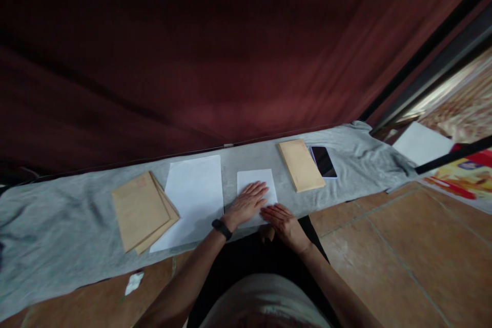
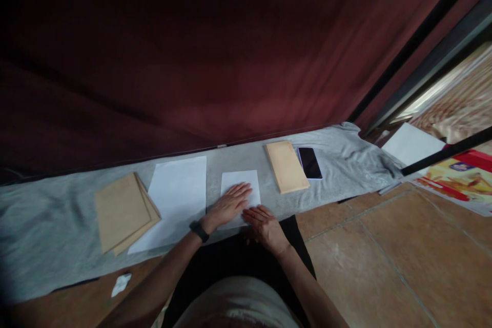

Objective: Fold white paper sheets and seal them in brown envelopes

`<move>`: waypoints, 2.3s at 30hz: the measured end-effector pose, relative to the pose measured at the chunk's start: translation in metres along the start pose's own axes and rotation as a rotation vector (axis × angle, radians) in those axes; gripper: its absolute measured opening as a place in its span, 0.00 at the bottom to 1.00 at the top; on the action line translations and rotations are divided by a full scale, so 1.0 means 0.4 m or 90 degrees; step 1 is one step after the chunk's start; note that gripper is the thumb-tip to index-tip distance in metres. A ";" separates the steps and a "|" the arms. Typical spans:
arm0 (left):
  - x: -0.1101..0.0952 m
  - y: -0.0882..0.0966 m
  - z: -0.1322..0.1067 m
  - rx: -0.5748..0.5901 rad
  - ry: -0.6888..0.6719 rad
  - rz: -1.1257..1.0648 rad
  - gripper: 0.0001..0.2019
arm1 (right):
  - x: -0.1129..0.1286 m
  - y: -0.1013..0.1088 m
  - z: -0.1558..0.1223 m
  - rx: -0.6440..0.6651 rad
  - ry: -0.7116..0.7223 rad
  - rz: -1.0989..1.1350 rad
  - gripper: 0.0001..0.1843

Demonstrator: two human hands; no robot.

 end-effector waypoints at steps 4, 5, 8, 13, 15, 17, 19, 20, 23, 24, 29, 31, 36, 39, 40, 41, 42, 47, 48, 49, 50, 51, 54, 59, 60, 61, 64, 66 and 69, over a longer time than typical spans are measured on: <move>0.087 0.020 -0.036 -0.052 0.093 -0.007 0.24 | 0.006 0.043 -0.002 0.003 0.010 0.032 0.23; 0.101 0.023 -0.052 -0.059 0.103 -0.025 0.23 | 0.006 0.055 -0.002 0.001 0.009 0.044 0.23; 0.107 0.026 -0.111 -0.074 0.079 -0.109 0.21 | 0.003 0.085 0.000 -0.010 0.005 0.083 0.21; 0.074 0.005 -0.216 -0.101 0.043 -0.284 0.26 | -0.014 0.100 0.004 -0.032 -0.022 0.101 0.16; 0.061 -0.004 -0.244 -0.111 0.036 -0.321 0.29 | -0.023 0.097 0.008 -0.027 -0.037 0.113 0.14; 0.047 -0.011 -0.255 -0.110 0.025 -0.326 0.29 | -0.034 0.093 0.014 -0.017 -0.053 0.131 0.14; 0.039 -0.012 -0.252 -0.116 0.025 -0.306 0.25 | -0.048 0.085 0.021 -0.001 -0.074 0.156 0.13; 0.039 -0.010 -0.247 -0.126 0.031 -0.293 0.22 | -0.056 0.081 0.025 0.007 -0.086 0.169 0.13; 0.050 0.005 -0.230 -0.192 0.073 -0.263 0.13 | -0.088 0.072 0.027 0.011 -0.134 0.223 0.12; 0.055 0.011 -0.226 -0.217 0.091 -0.255 0.11 | -0.104 0.072 0.024 -0.001 -0.157 0.248 0.13; 0.079 0.028 -0.218 -0.303 0.182 -0.254 0.13 | -0.171 0.066 0.003 -0.064 -0.249 0.369 0.16; 0.092 0.030 -0.220 -0.321 0.226 -0.266 0.14 | -0.185 0.071 0.002 -0.108 -0.267 0.366 0.16; 0.112 0.043 -0.209 -0.329 0.314 -0.241 0.12 | -0.195 0.075 0.033 -0.145 -0.325 0.202 0.16; 0.122 0.048 -0.192 -0.303 0.369 -0.192 0.12 | -0.197 0.076 0.060 -0.114 -0.375 0.060 0.16; 0.127 0.048 -0.186 -0.291 0.388 -0.176 0.12 | -0.198 0.075 0.068 -0.099 -0.391 0.023 0.15; 0.132 0.048 -0.180 -0.277 0.407 -0.161 0.12 | -0.199 0.075 0.075 -0.084 -0.405 -0.007 0.15; 0.139 0.046 -0.176 -0.262 0.428 -0.146 0.12 | -0.200 0.074 0.082 -0.070 -0.418 -0.032 0.15; 0.164 0.045 -0.156 -0.172 0.520 -0.072 0.14 | -0.206 0.083 0.105 -0.047 -0.467 -0.093 0.14; 0.166 0.047 -0.153 -0.158 0.531 -0.058 0.15 | -0.207 0.085 0.109 -0.045 -0.473 -0.098 0.14; 0.167 0.050 -0.150 -0.147 0.540 -0.046 0.16 | -0.209 0.087 0.114 -0.040 -0.478 -0.102 0.14; 0.168 0.052 -0.146 -0.138 0.547 -0.037 0.17 | -0.211 0.088 0.118 -0.035 -0.484 -0.104 0.14; 0.169 0.054 -0.143 -0.131 0.552 -0.030 0.17 | -0.213 0.090 0.122 -0.030 -0.490 -0.105 0.13; 0.169 0.064 -0.135 -0.137 0.560 -0.004 0.18 | -0.218 0.096 0.132 -0.025 -0.505 -0.106 0.13; 0.171 0.083 -0.121 -0.145 0.560 0.024 0.19 | -0.222 0.109 0.147 -0.051 -0.518 -0.122 0.13; 0.172 0.087 -0.118 -0.143 0.560 0.027 0.19 | -0.223 0.110 0.150 -0.054 -0.516 -0.125 0.13; 0.172 0.091 -0.115 -0.141 0.559 0.031 0.19 | -0.224 0.110 0.154 -0.056 -0.514 -0.129 0.14; 0.173 0.102 -0.106 -0.133 0.559 0.038 0.19 | -0.231 0.109 0.163 -0.055 -0.518 -0.140 0.14; 0.175 0.104 -0.102 -0.125 0.566 0.036 0.19 | -0.237 0.108 0.167 -0.054 -0.524 -0.145 0.14; 0.179 0.105 -0.098 -0.123 0.577 0.029 0.19 | -0.242 0.106 0.172 -0.057 -0.524 -0.148 0.14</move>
Point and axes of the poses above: each hand's wrist, its own z-axis towards the middle knuckle, its own y-axis out of the back of the hand, x = y × z, the point moved 9 cm from there along z, towards the middle knuckle, and after that the axes turned 12 degrees about x, right-handed, at the moved point
